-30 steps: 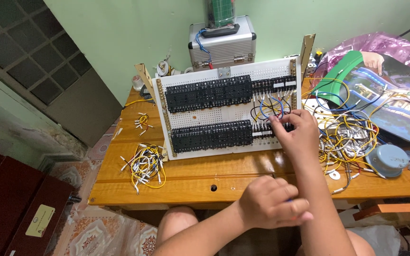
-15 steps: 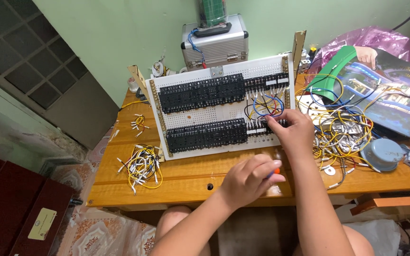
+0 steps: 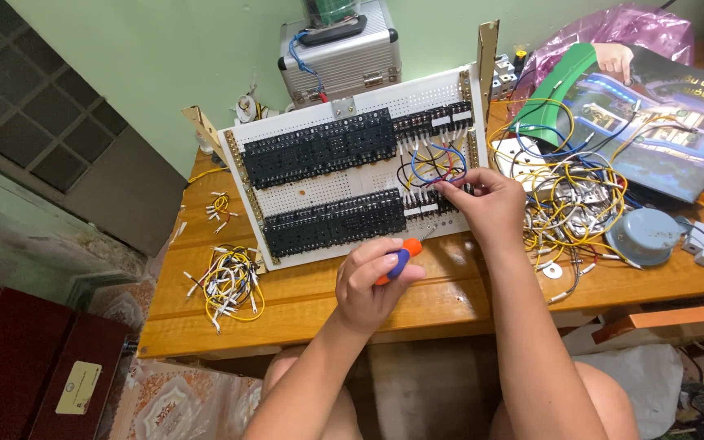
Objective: The person sits on the floor and uses a screwdriver to connect and secure wires to a white electronics board. They manipulate various colored wires, inserting them into the board's terminals and tightening them with the tool.
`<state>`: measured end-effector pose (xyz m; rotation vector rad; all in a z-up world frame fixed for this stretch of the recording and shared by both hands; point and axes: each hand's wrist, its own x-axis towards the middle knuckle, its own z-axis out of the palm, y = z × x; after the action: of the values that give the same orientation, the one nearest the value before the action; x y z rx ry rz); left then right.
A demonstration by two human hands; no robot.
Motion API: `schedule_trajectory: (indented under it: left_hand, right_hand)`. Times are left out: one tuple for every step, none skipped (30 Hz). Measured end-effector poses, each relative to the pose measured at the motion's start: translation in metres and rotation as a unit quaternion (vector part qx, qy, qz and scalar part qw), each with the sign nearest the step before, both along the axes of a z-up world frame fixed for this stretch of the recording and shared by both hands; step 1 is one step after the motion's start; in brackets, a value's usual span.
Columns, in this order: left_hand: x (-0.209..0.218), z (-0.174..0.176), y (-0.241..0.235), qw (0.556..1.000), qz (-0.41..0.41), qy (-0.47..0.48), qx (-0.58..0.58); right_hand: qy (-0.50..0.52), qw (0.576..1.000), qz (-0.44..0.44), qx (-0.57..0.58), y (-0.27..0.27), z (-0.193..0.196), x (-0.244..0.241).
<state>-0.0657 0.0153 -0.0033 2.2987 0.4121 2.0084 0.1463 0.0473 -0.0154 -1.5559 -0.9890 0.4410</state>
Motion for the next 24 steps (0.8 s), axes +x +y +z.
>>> schedule_trajectory:
  left_hand:
    - [0.001, 0.002, 0.000, 1.000, 0.000, -0.003, 0.021]
    - [0.003, 0.004, 0.001, 0.999, -0.001, -0.005, 0.043]
    - [0.006, 0.004, 0.002, 0.999, -0.002, -0.006, 0.044]
    - [0.008, 0.003, 0.004, 0.999, 0.001, -0.002, 0.054]
    - [0.010, 0.003, 0.005, 0.998, 0.005, 0.001, 0.065]
    - [0.013, 0.003, 0.007, 0.998, 0.005, 0.002, 0.065]
    - [0.015, 0.004, 0.010, 0.997, 0.020, 0.006, 0.080]
    - [0.019, 0.005, 0.011, 0.995, 0.034, 0.010, 0.096]
    - [0.021, 0.004, 0.012, 0.995, 0.034, 0.012, 0.095]
    - [0.024, 0.004, 0.014, 0.996, 0.034, 0.006, 0.077]
    - [0.027, 0.004, 0.016, 0.998, 0.035, 0.000, 0.059]
    - [0.029, 0.003, 0.018, 0.998, 0.034, 0.002, 0.060]
    - [0.030, 0.002, 0.019, 0.998, 0.035, 0.003, 0.059]
    - [0.032, 0.000, 0.020, 0.998, 0.037, 0.005, 0.058]
    - [0.033, -0.001, 0.020, 0.998, 0.035, 0.007, 0.057]
    - [0.034, -0.002, 0.021, 0.996, 0.048, 0.018, 0.074]
    - [0.035, -0.003, 0.022, 0.994, 0.060, 0.028, 0.090]
    - [0.038, -0.001, 0.019, 0.994, 0.059, 0.030, 0.091]
    - [0.041, 0.000, 0.016, 0.992, 0.058, 0.037, 0.108]
    - [0.044, 0.002, 0.013, 0.989, 0.057, 0.044, 0.126]
    - [0.047, -0.001, 0.014, 0.989, 0.056, 0.045, 0.126]
    - [0.050, -0.004, 0.015, 0.988, 0.046, 0.047, 0.143]
    - [0.053, -0.008, 0.016, 0.985, 0.036, 0.048, 0.160]
    - [0.052, -0.009, 0.016, 0.985, 0.035, 0.049, 0.160]
  right_hand:
    - [0.000, 1.000, 0.002, 0.000, 0.001, -0.003, 0.001]
    - [-0.001, 1.000, 0.005, 0.000, 0.003, -0.006, 0.002]
    - [-0.001, 1.000, 0.004, 0.001, 0.004, -0.007, 0.003]
    - [0.005, 1.000, 0.013, 0.002, 0.004, -0.008, 0.004]
    - [0.012, 1.000, 0.021, 0.003, 0.004, -0.010, 0.005]
    - [0.013, 1.000, 0.022, 0.002, 0.005, -0.011, 0.006]
    - [0.000, 0.999, 0.031, 0.015, 0.005, -0.012, 0.007]
    - [-0.012, 0.999, 0.040, 0.027, 0.005, -0.014, 0.008]
    - [-0.011, 0.999, 0.040, 0.026, 0.004, -0.011, 0.007]
    - [-0.016, 0.999, 0.037, 0.016, 0.003, -0.007, 0.005]
    - [-0.020, 0.999, 0.034, 0.005, 0.002, -0.003, 0.005]
    - [-0.018, 0.999, 0.033, 0.006, 0.000, 0.002, 0.002]
    - [-0.025, 0.999, 0.032, 0.008, -0.003, 0.007, 0.000]
    - [-0.031, 0.999, 0.031, 0.009, -0.005, 0.011, -0.002]
    - [-0.029, 0.999, 0.030, 0.009, -0.006, 0.011, -0.001]
    - [-0.037, 0.999, 0.029, 0.008, -0.006, 0.010, -0.001]
    - [-0.045, 0.999, 0.028, 0.007, -0.006, 0.010, 0.000]
    - [-0.044, 0.999, 0.027, 0.007, -0.005, 0.008, 0.002]
    - [-0.052, 0.998, 0.028, 0.008, -0.004, 0.005, 0.003]
    - [-0.061, 0.998, 0.029, 0.010, -0.004, 0.003, 0.005]
    - [-0.060, 0.998, 0.028, 0.009, -0.004, 0.006, 0.004]
    - [-0.060, 0.998, 0.028, 0.006, -0.005, 0.008, 0.003]
    - [-0.059, 0.998, 0.029, 0.002, -0.006, 0.010, 0.003]
    - [-0.058, 0.998, 0.029, 0.002, -0.006, 0.010, 0.003]
